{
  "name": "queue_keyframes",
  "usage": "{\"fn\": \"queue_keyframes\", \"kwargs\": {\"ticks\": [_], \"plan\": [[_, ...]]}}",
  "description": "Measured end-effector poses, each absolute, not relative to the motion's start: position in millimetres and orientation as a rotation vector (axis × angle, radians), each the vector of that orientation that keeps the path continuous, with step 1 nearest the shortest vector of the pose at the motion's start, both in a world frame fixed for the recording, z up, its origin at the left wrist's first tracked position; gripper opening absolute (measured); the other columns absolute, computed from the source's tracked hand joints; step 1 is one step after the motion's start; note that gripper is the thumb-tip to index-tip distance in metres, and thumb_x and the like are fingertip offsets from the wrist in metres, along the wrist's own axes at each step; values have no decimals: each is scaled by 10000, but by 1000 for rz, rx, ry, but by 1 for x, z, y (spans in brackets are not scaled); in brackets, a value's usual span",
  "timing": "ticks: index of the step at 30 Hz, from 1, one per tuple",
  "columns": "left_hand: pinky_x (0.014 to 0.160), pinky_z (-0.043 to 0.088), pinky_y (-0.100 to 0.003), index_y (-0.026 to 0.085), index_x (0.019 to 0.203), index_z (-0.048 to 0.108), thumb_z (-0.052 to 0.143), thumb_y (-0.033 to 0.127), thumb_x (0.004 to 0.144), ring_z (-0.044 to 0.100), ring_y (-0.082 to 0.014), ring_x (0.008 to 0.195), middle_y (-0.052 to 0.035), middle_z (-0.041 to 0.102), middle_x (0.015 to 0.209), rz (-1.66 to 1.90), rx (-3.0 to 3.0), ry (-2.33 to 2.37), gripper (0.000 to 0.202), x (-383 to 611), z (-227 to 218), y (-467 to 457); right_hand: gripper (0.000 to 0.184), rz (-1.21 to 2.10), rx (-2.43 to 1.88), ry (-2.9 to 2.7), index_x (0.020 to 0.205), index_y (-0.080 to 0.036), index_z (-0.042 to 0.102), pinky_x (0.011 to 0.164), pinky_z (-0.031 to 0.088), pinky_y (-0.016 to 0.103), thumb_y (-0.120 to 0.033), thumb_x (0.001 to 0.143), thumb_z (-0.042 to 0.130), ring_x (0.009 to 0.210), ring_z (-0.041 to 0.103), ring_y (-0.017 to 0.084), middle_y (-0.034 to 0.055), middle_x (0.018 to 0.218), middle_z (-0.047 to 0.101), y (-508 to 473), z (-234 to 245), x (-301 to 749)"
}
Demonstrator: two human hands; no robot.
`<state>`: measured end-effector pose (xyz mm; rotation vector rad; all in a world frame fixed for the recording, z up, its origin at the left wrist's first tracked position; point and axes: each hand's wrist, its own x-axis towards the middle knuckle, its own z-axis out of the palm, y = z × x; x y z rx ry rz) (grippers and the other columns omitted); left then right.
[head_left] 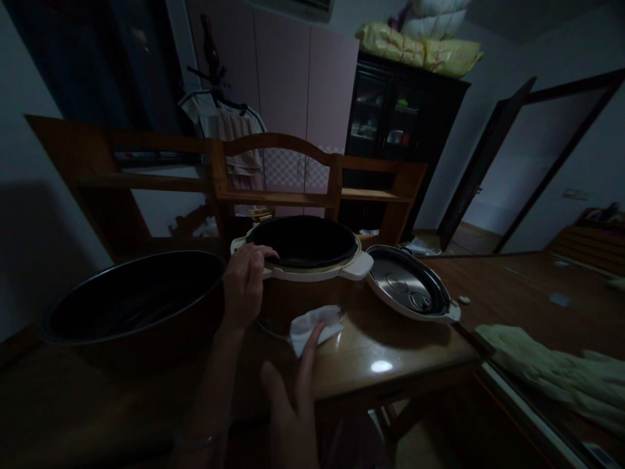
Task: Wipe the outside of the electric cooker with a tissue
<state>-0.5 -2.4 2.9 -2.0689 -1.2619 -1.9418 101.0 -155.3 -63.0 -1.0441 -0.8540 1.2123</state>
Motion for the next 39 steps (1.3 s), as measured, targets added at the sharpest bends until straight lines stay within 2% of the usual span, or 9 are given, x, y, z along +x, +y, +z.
{"fn": "queue_keyframes", "kwargs": {"ticks": [4, 8, 15, 18, 22, 28, 33, 36, 39], "plan": [[1119, 375, -380, 237, 946, 695, 307, 351, 1054, 611, -200, 1122, -29, 714, 1068, -1965, -2050, -1255, 418, 0, 3, -3, 1055, 1051, -1149, -820, 1628, -222, -1, 1267, 146, 447, -488, 862, 674, 1571, 79, 241, 23, 1686, 116, -128, -59, 132], [1102, 387, -388, 240, 946, 695, 301, 345, 1052, 607, -205, 1138, -28, 715, 1082, -1953, -2050, -1268, 421, 1, 3, -4, 1049, 935, -1189, -786, 1631, -253, 28, 1266, 117, 469, -480, 837, 675, 1572, 73, 249, -1, 1683, 103, -105, -68, 164], [1089, 403, -392, 241, 936, 690, 301, 366, 1054, 619, -208, 1092, -37, 711, 1052, -1974, -2053, -1251, 425, 1, 4, -4, 1093, 1008, -1125, -805, 1630, -241, -19, 1257, 130, 501, -474, 783, 631, 1567, 125, 268, 10, 1689, 82, -79, -94, 184], [1096, 397, -397, 238, 933, 688, 292, 365, 1054, 616, -211, 1092, -38, 710, 1051, -1964, -2067, -1259, 433, 1, 5, -4, 1041, 996, -1046, -887, 1627, -260, -33, 1258, 131, 489, -420, 814, 597, 1566, 140, 240, 3, 1691, 111, -71, -103, 183], [1103, 382, -387, 238, 932, 687, 300, 352, 1054, 606, -209, 1115, -35, 710, 1045, -1963, -2061, -1251, 421, 1, 5, -5, 1004, 919, -1085, -986, 1632, -216, 39, 1267, 89, 479, -353, 804, 589, 1571, 106, 238, 16, 1692, 127, -71, -103, 176], [1101, 386, -380, 239, 940, 691, 307, 350, 1054, 611, -201, 1099, -29, 708, 1053, -1974, -2066, -1248, 416, 1, 5, -5, 1003, 893, -1096, -1021, 1628, -213, -17, 1269, 107, 451, -323, 827, 577, 1572, 65, 211, 6, 1697, 38, -84, -105, 160], [1099, 392, -385, 247, 940, 698, 308, 373, 1052, 615, -205, 1104, -31, 712, 1055, -1974, -2054, -1275, 425, 1, 5, -4, 992, 961, -1125, -1013, 1621, -178, -33, 1263, 83, 483, -288, 831, 556, 1573, 59, 217, 34, 1694, -25, -92, -124, 152], [1094, 394, -391, 250, 940, 698, 312, 382, 1051, 612, -210, 1114, -34, 714, 1055, -1977, -2065, -1283, 423, 1, 6, -5, 1006, 1019, -1122, -973, 1618, -170, -48, 1253, 125, 503, -312, 826, 556, 1566, 138, 228, 55, 1695, 56, -88, -127, 159], [1089, 401, -389, 244, 937, 695, 309, 395, 1050, 617, -211, 1103, -39, 715, 1060, -1965, -2073, -1304, 429, 1, 6, -6, 1011, 1041, -1094, -938, 1621, -192, -21, 1237, 201, 486, -313, 811, 571, 1525, 291, 219, 52, 1653, 278, -81, -119, 173]]}}
